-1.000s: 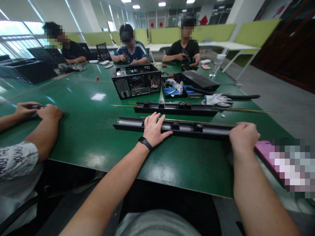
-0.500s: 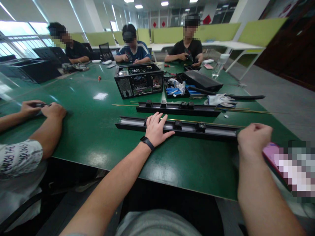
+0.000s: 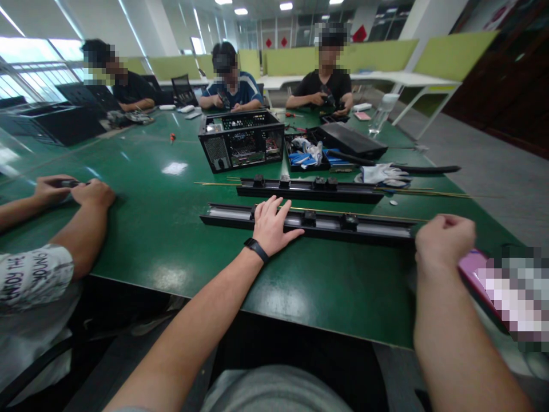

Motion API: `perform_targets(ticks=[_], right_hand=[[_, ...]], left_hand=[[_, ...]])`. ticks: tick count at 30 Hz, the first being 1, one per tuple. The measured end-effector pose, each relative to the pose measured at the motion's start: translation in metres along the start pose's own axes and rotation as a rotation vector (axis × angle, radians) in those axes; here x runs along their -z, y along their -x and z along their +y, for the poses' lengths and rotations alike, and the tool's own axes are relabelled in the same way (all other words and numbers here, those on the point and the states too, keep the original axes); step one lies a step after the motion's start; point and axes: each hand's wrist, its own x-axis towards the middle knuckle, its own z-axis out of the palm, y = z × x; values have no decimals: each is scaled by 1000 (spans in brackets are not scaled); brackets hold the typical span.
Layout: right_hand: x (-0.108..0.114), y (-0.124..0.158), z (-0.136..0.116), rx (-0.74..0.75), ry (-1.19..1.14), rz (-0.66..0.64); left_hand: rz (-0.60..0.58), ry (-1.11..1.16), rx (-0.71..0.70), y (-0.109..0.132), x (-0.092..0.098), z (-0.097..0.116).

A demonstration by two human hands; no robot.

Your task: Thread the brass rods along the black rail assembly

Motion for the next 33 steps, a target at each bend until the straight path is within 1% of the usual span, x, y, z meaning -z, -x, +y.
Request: perform_targets(ticks=[7,12,20,25,29,33], right_hand=[[3,2,-2,20,50,-9],[5,1,-3,-2,92,-32],[13,6,-15,-42,135,-81],[11,4,-12,-46,160,-96],[13,4,-12,-41,143,-113],[19,14,-23,11,120,-126]], left_hand=[[6,-5,-5,-1,-1,0],[5,-1,-5,-1,0,1],[-1,15,5,-1,3,2],[-9,9,8,-2,3,2],[1,6,11,-1,2,3],[6,8,3,-1,1,2]])
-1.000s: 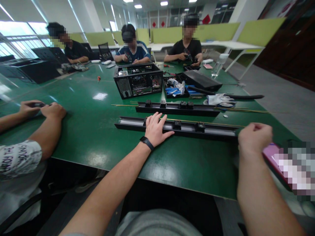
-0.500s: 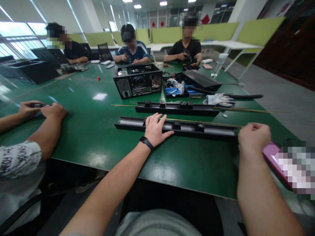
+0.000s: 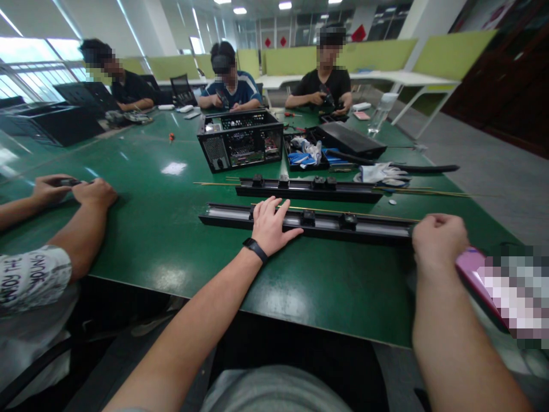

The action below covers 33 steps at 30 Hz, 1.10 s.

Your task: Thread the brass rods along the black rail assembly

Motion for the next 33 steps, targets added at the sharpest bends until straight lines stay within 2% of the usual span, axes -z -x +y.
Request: perform_targets(ticks=[4,10,13,15,18,20,26,33], right_hand=[[4,20,-15,174,27,-115],[-4,48,-25,620,-125,-384],[-9,55,-27,761,-152,-425],[-10,55,-26,749,-148,-379],[-10,48,-22,628,-66,-229],[-9,43,-19,584,-4,-190],[-12,45,-19,674,-40,-310],[-13,49,-21,728,-74,-335]], left_hand=[[-5,1,1,0,0,0],[-28,-11,4,-2,0,4],[-21,-9,0,-2,0,5],[-19,-5,-1,-3,0,5],[-23,0,0,-3,0,6],[-24,2,-1,-3,1,6],[-22,5,9,-4,0,7],[-23,5,8,-4,-1,8]])
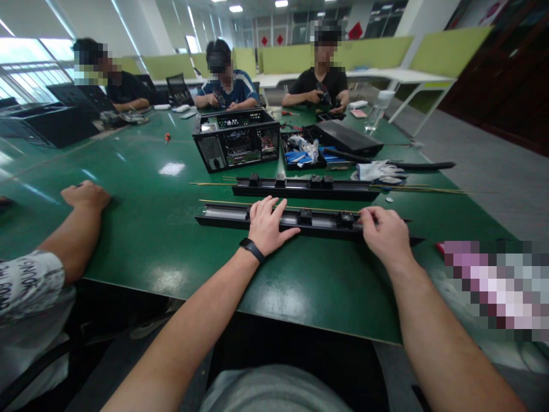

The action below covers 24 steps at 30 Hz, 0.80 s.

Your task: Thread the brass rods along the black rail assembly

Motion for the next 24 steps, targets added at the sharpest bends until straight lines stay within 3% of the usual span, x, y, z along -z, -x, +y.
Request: perform_targets(ticks=[6,24], right_hand=[[1,1,-6,101,-53,-32],[-4,1,2,45,7,19]], left_hand=[[6,-6,-6,0,0,0],[13,-14,-15,1,-1,0]])
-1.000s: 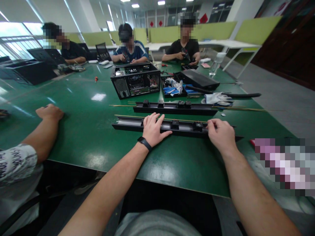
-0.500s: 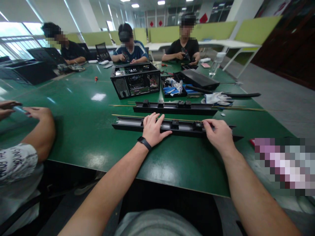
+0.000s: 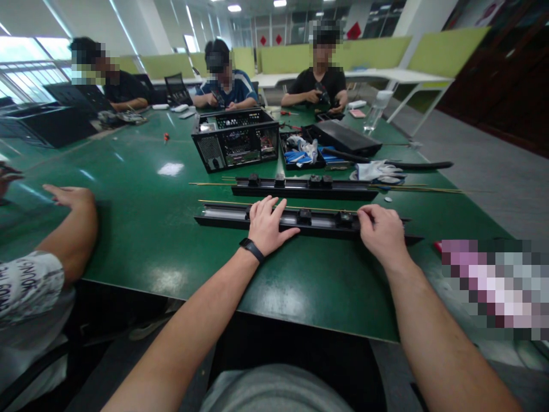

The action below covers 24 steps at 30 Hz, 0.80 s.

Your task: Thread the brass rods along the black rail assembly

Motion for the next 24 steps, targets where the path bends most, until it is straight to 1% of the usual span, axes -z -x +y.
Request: perform_targets(ticks=[3,6,8,11,14,17,20,24], right_hand=[[5,-2,11,-71,24,4],[11,-6,21,-190,60,4],[14,-7,24,-259,67,26],[17,-7,19,-283,38,38],[20,-6,10,-275,35,-17],[23,-7,4,-308,74,-60],[28,-10,2,-396,154,-73],[34,-14,4,-578,251,-84]], left_hand=[[-6,4,5,0,1,0],[-5,8,3,-1,3,0],[-3,8,1,-1,3,0],[-5,7,1,-1,2,0],[-7,3,2,-1,0,-1],[-5,-2,2,0,-1,-1],[1,0,-2,0,-1,-2],[2,6,-2,0,-1,-2]])
